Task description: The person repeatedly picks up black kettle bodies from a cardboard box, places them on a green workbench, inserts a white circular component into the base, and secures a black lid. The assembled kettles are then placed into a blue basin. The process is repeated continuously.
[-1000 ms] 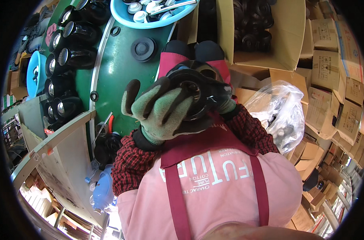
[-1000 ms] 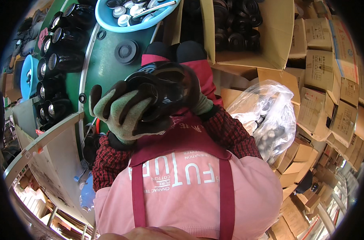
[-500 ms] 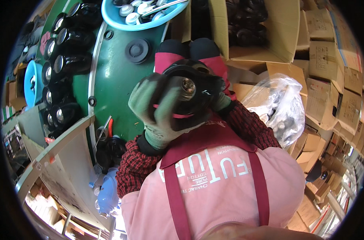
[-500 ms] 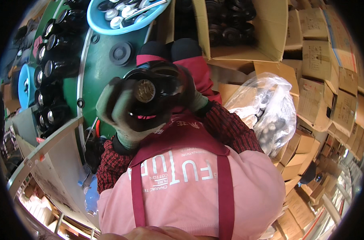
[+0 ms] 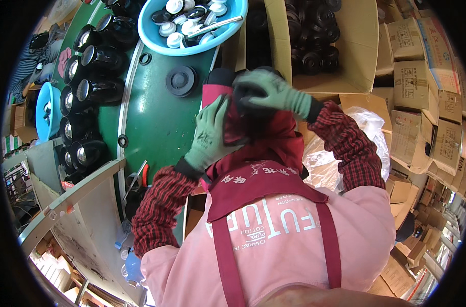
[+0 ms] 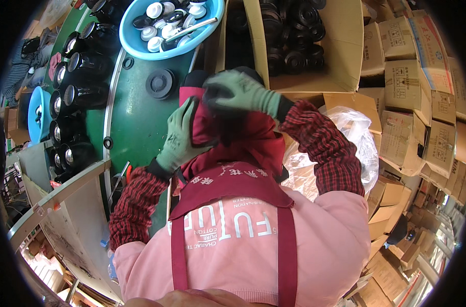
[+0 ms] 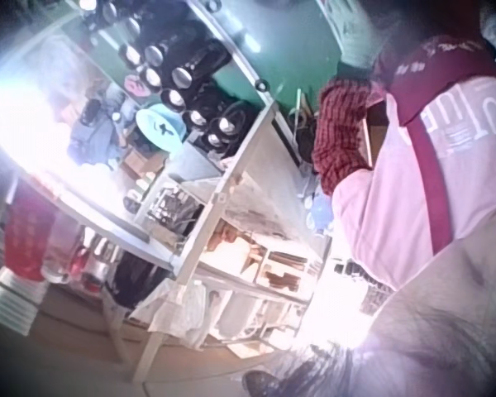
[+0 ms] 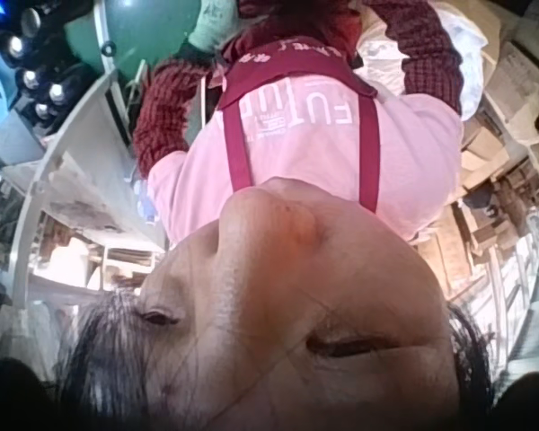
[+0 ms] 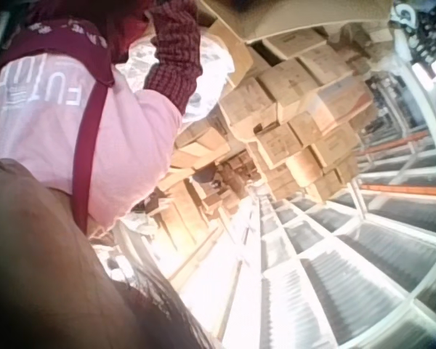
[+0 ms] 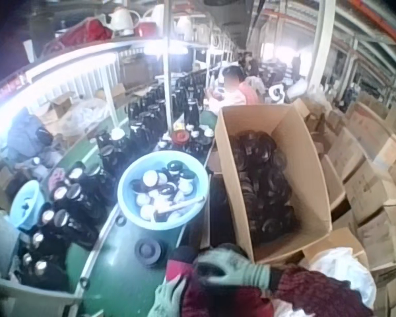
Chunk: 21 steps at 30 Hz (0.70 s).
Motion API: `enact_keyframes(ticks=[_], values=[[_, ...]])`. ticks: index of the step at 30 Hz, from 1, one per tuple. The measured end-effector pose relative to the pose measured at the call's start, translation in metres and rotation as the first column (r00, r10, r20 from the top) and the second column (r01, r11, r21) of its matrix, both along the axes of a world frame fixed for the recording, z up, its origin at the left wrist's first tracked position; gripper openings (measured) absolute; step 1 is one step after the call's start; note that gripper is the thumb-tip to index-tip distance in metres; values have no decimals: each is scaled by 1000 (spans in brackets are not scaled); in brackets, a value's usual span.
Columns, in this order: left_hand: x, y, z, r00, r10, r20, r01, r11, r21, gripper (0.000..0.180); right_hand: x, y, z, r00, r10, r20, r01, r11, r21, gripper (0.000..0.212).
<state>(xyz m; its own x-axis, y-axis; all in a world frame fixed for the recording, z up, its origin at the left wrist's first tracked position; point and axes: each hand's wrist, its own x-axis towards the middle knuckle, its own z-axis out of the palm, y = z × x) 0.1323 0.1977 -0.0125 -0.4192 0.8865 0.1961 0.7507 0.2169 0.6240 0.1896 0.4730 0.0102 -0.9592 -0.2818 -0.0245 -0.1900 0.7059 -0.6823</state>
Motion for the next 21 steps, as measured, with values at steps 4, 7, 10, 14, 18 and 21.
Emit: enact_keyframes(ticks=[4,7,10,14,18,21], values=[[-6,34,-21,975,61,216,-72,997,42,110,-59,13,-60,929,-153,-336,196,976,98,48],[3,37,-28,990,52,127,-66,993,103,99,-144,53,-84,702,-149,-696,576,694,433,63],[5,27,-26,968,117,222,-144,983,111,103,-201,68,-96,926,-202,-317,370,644,670,56],[-23,11,0,966,189,177,-209,972,103,103,-192,73,-77,906,-115,-408,354,735,579,42],[-57,15,44,886,447,-121,-397,868,299,74,-100,78,-30,765,-99,-636,353,891,286,45],[-64,35,64,937,271,-219,-250,961,120,68,-34,48,-18,971,-150,-188,112,973,-202,42]])
